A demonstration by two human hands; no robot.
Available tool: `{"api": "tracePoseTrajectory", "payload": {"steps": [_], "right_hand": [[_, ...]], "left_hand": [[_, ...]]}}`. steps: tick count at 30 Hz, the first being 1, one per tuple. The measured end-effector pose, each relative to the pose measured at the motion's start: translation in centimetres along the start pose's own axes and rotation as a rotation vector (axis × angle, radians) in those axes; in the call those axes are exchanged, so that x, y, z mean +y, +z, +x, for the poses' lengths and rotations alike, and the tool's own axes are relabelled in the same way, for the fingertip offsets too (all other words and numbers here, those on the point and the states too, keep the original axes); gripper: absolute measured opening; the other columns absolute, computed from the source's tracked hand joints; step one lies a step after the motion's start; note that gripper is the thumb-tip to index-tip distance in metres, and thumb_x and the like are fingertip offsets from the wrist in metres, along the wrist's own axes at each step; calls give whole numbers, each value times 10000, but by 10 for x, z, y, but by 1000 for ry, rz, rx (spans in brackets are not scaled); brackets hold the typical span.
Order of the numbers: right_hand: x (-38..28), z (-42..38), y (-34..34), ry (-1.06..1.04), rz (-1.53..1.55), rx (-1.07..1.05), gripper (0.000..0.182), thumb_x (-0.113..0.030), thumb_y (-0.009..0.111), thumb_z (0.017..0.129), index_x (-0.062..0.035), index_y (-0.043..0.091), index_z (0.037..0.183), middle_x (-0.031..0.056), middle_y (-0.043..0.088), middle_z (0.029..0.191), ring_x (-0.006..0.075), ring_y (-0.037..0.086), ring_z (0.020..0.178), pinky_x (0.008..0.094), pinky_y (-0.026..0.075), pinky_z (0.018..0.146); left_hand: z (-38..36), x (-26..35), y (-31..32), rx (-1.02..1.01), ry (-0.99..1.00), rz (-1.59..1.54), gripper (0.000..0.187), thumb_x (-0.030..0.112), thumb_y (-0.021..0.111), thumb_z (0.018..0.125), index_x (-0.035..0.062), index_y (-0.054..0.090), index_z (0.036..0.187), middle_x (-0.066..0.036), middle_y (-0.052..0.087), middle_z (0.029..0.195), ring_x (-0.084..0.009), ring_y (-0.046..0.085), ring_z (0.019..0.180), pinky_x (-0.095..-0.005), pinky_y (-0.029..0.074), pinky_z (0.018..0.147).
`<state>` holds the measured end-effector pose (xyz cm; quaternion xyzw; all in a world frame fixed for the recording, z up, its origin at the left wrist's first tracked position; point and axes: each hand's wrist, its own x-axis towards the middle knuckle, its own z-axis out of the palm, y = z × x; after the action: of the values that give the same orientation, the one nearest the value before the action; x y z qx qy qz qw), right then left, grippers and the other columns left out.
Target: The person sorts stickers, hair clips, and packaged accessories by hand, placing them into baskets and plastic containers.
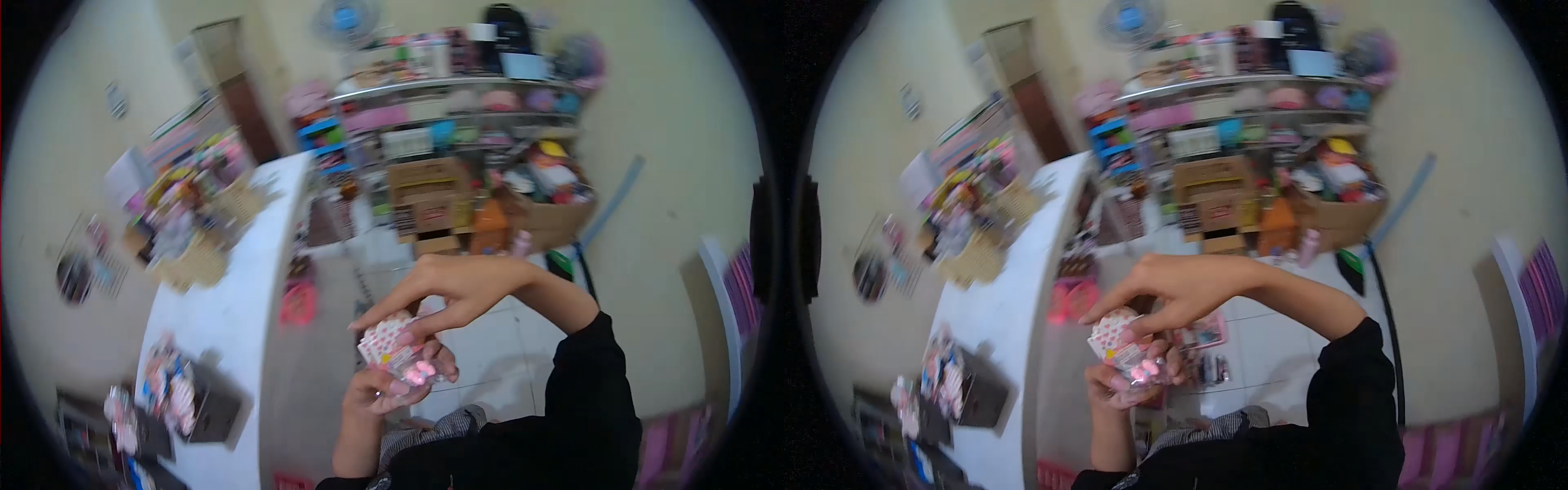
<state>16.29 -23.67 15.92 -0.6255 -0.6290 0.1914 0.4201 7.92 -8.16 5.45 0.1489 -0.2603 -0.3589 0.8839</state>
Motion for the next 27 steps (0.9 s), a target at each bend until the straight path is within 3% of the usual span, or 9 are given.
{"api": "tracePoseTrajectory", "payload": {"steps": [4, 6, 8, 11, 16, 18, 22, 24, 27], "right_hand": [[-34, -100, 6, 175, -44, 189, 399, -61, 600, 700, -50, 563, 1097, 88, 619, 765, 121, 560, 630, 267, 450, 580], [-73, -149, 12, 329, -77, 235, 383, -2, 556, 722, -47, 557, 1102, 108, 626, 938, 155, 595, 696, 273, 485, 658], [-111, -200, 25, 443, -150, 356, 308, -5, 573, 718, -37, 584, 1024, 91, 629, 903, 151, 582, 667, 260, 481, 630], [-160, -271, 52, 505, -156, 554, 260, 5, 588, 712, -38, 581, 969, 67, 630, 887, 129, 588, 703, 260, 480, 637], [-266, -365, 120, 902, -124, 933, 290, 25, 586, 697, -35, 585, 981, 65, 634, 893, 142, 610, 797, 260, 485, 699], [-292, -399, 153, 796, -428, 1108, 304, 33, 573, 701, -38, 588, 995, 64, 637, 891, 161, 619, 781, 261, 496, 697], [-357, -422, 205, 1093, -520, 1366, 313, -12, 588, 726, -59, 586, 1035, 68, 636, 892, 171, 619, 787, 268, 499, 717], [-380, -431, 230, 1209, -520, 1453, 319, -40, 603, 738, -62, 577, 1055, 65, 636, 891, 167, 618, 784, 270, 499, 722], [-402, -446, 264, 1326, -793, 1579, 296, -59, 611, 748, -70, 555, 1038, 101, 624, 771, 166, 628, 721, 262, 509, 674]], "left_hand": [[60, -65, 21, 99, -42, 12, 556, 53, 541, 437, 31, 443, 984, -103, 484, 868, -300, 469, 947, -407, 378, 768], [86, -103, 21, 77, -230, -26, 543, 46, 499, 389, 55, 458, 931, -81, 488, 848, -262, 471, 859, -426, 354, 756], [119, -147, 32, -123, -277, -118, 519, 49, 498, 387, 54, 473, 905, -77, 490, 852, -252, 470, 812, -440, 340, 760], [158, -207, 57, -160, -491, -163, 527, 47, 532, 439, -1, 460, 960, -118, 485, 850, -256, 479, 825, -381, 409, 640], [214, -324, 103, -470, -846, -204, 547, 79, 580, 577, -85, 386, 1062, -217, 459, 884, -279, 504, 840, -184, 315, 358], [231, -370, 121, -520, -970, -273, 547, 93, 582, 599, -79, 381, 1078, -214, 468, 932, -279, 516, 832, -221, 369, 404], [249, -440, 139, -625, -1185, -91, 728, 327, 638, 648, -61, 336, 1184, -200, 451, 1082, -324, 442, 1034, -373, 471, 627], [256, -462, 164, -646, -1080, -11, 853, 529, 627, 673, -65, 331, 1209, -223, 412, 1184, -317, 407, 1128, -415, 440, 797], [309, -500, 167, -739, -923, 373, 659, 562, 463, 800, 21, 424, 1175, -108, 495, 1131, -220, 505, 1025, -382, 431, 821]]}}
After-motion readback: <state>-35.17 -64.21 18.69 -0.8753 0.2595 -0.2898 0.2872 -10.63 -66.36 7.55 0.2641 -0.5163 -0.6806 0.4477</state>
